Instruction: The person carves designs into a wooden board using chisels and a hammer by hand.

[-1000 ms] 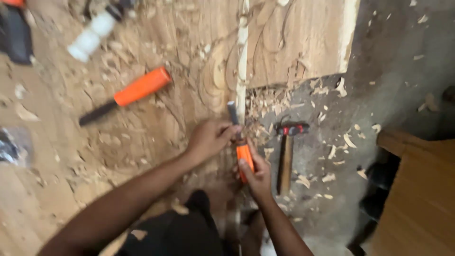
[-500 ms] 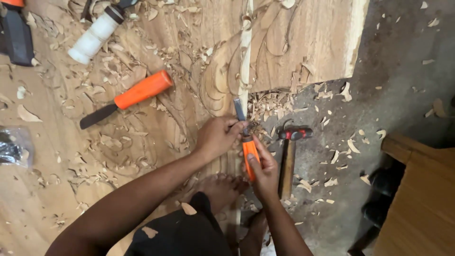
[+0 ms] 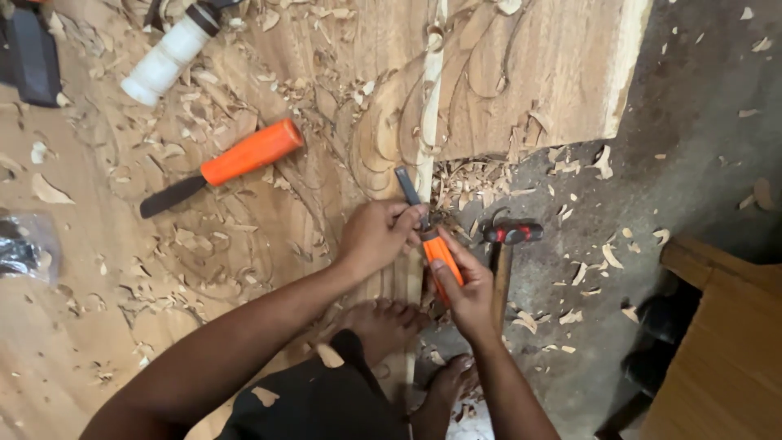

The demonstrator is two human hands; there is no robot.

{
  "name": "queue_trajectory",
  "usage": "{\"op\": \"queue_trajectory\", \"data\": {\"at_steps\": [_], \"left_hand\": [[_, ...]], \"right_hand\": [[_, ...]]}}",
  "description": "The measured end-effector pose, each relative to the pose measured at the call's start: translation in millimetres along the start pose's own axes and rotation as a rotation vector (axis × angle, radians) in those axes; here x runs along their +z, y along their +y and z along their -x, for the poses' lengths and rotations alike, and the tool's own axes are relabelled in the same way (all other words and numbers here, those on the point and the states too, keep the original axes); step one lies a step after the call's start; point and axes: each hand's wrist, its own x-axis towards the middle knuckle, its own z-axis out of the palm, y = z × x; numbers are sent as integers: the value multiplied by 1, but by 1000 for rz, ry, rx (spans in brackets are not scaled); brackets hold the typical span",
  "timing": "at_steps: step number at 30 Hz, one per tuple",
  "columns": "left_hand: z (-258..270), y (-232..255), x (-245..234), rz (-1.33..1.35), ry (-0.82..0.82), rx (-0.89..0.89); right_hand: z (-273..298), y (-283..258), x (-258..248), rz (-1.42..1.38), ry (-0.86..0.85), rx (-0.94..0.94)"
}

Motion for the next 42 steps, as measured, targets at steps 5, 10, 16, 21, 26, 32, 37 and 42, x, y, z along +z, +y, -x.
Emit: {"op": "queue_trajectory", "data": {"at_steps": [5, 10, 16, 21, 26, 32, 37, 42], "left_hand": [[4, 6, -3, 37, -45, -2], [-3, -3, 6, 81, 5, -18], [-5, 6, 5, 190, 48, -82], [-12, 1, 16, 335, -3, -64], [-18, -3, 19, 336, 17, -24], [-22, 7, 22, 369, 23, -105], [-36, -7, 51, 662, 71, 20], [-29, 0, 49, 634, 88, -68]], "right_hand": [[-1, -12, -7, 42, 0, 74], [-9, -8, -12, -13, -57, 59], [-30, -33, -17, 50, -97, 74], [-48, -60, -43, 300, -163, 128], [-53, -60, -50, 319, -229, 169], [-67, -82, -52, 316, -274, 160], [-109, -125, -67, 530, -407, 235], [-95, -126, -64, 752, -480, 169]]}}
